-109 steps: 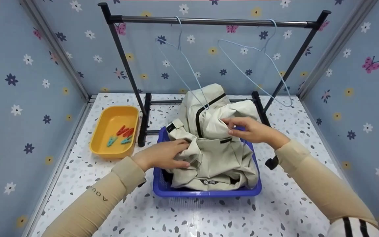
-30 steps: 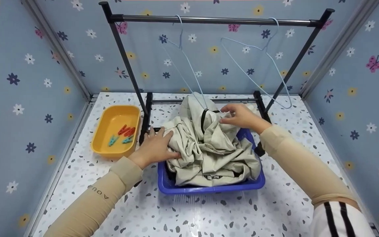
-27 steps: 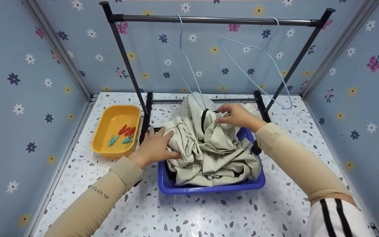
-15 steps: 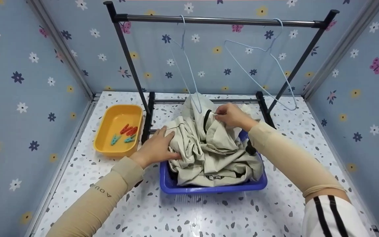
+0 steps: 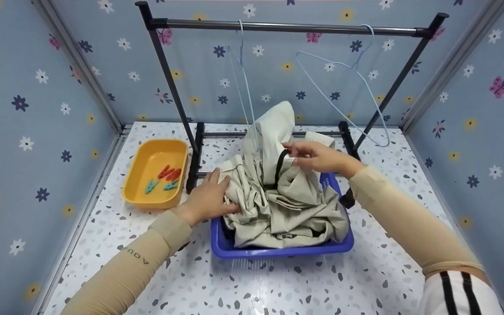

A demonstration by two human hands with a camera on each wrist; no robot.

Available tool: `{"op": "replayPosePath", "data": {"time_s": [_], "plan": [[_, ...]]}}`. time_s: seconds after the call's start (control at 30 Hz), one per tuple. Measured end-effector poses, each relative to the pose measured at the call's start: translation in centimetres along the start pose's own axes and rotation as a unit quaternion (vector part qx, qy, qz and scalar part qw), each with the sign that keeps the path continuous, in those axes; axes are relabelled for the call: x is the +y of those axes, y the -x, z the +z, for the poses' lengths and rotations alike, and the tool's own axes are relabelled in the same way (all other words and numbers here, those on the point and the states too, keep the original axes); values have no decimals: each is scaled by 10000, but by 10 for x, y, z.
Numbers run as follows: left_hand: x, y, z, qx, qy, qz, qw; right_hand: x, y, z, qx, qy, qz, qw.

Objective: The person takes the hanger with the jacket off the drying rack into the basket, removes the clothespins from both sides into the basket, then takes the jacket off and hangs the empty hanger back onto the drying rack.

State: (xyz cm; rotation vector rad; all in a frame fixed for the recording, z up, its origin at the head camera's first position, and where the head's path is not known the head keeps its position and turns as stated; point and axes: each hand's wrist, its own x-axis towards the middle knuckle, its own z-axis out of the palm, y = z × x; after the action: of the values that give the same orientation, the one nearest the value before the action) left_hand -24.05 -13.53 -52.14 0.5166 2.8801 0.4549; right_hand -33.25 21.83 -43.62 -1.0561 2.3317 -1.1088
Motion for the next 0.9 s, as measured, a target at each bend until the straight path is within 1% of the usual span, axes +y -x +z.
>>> {"op": "replayPosePath", "data": {"time_s": [0.2, 0.33, 0.4, 0.53, 0.63, 0.7, 0.73, 0.77, 0.8, 0.83, 0.9], "plan": [[0, 0, 1, -29, 44, -71, 10000, -15, 17, 9, -519, 544, -236, 9969], [-1, -1, 3, -11, 18, -94, 10000, -23, 25, 18, -806, 942, -310, 9918], [-2, -1, 4, -3, 21, -72, 10000, -26, 29, 24, -997, 1177, -369, 9873], [-3, -1, 3, 3, 26, 3, 10000, -32, 32, 35, -1429, 1693, -615, 9732], [-2, 0, -2, 133, -75, 179, 9997, -33, 33, 44, -1651, 1993, -836, 9623], [-1, -1, -5, 394, -262, 499, 9976, -32, 34, 50, -1763, 2142, -928, 9563], [1, -1, -7, 581, -372, 747, 9948, -31, 34, 53, -1819, 2199, -960, 9536], [3, -1, -9, 776, -484, 1050, 9903, -30, 34, 56, -1870, 2271, -971, 9508], [5, -2, -11, 987, -613, 1420, 9830, -29, 35, 59, -1924, 2332, -962, 9483], [8, -3, -13, 1166, -717, 1811, 9739, -28, 36, 61, -1986, 2383, -919, 9462], [17, -5, -18, 1412, -856, 2539, 9530, -27, 37, 66, -2086, 2474, -781, 9430]]}}
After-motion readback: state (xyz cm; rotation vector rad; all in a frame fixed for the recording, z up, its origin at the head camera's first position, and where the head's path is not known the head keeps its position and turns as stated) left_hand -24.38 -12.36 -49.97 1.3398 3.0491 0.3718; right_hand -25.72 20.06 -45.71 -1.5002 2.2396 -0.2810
